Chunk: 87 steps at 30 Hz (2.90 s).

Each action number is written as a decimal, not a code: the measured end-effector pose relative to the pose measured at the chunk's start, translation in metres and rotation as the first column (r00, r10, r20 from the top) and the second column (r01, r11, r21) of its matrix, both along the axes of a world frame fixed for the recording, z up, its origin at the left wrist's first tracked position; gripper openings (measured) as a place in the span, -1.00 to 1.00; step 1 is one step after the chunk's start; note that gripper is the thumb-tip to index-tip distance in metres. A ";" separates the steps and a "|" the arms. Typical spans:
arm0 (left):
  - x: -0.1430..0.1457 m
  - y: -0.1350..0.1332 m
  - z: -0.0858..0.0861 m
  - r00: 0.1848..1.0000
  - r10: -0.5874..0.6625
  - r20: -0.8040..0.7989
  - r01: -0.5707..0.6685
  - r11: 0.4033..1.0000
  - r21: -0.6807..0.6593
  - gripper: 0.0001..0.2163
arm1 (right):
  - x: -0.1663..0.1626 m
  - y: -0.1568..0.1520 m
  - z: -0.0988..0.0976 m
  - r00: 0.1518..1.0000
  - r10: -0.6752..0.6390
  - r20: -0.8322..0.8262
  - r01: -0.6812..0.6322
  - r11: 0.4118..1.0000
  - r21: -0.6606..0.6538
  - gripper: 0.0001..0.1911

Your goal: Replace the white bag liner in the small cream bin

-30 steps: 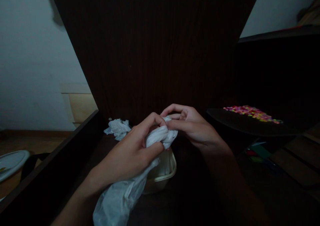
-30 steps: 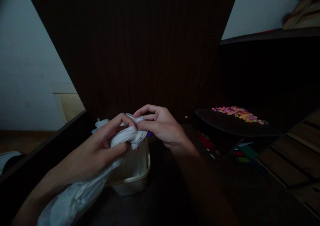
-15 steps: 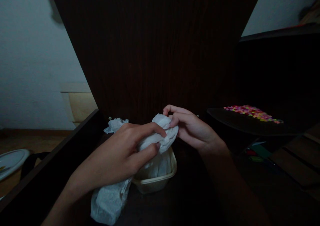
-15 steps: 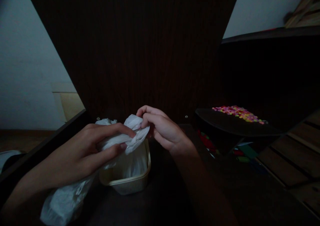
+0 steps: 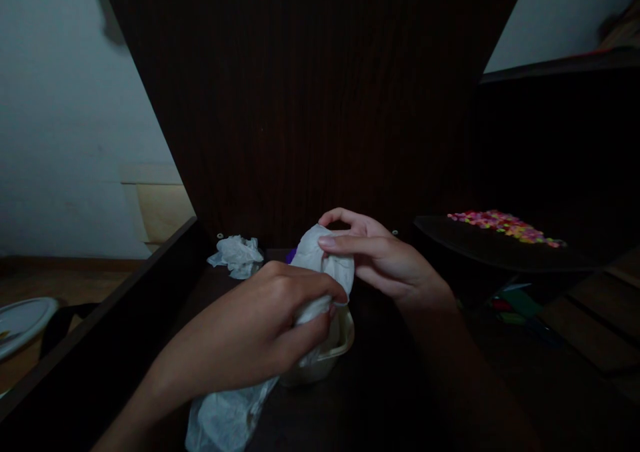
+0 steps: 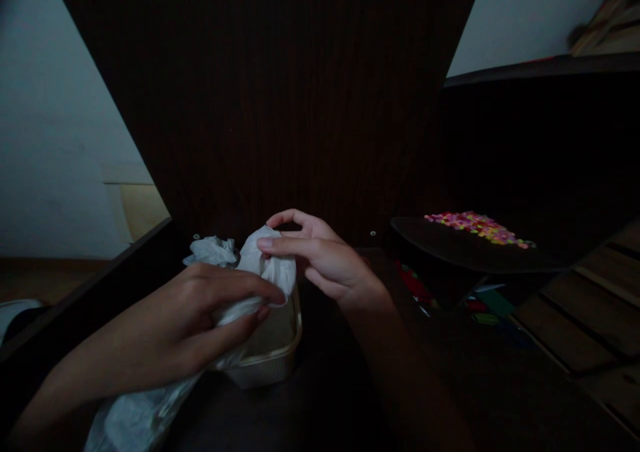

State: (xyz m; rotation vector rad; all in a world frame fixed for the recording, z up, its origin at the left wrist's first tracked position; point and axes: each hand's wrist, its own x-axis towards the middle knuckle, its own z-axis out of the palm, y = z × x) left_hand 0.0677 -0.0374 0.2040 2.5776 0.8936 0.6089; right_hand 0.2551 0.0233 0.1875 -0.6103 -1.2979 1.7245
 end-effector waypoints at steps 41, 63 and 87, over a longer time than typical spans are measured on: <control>-0.060 0.009 0.019 0.993 0.017 -0.113 -0.023 0.999 -0.045 -0.77 | 0.005 -0.004 -0.002 0.977 -0.031 0.210 -0.004 0.987 0.163 -0.49; -0.037 0.052 -0.011 0.907 0.420 0.036 -0.396 0.820 0.413 -0.82 | -0.009 -0.006 -0.007 0.956 0.003 0.293 -0.067 0.976 0.208 -0.65; -0.009 0.060 -0.034 0.698 0.333 0.634 -0.214 0.942 -0.258 -0.82 | -0.012 -0.005 -0.009 0.958 -0.044 0.285 -0.028 0.970 0.242 -0.68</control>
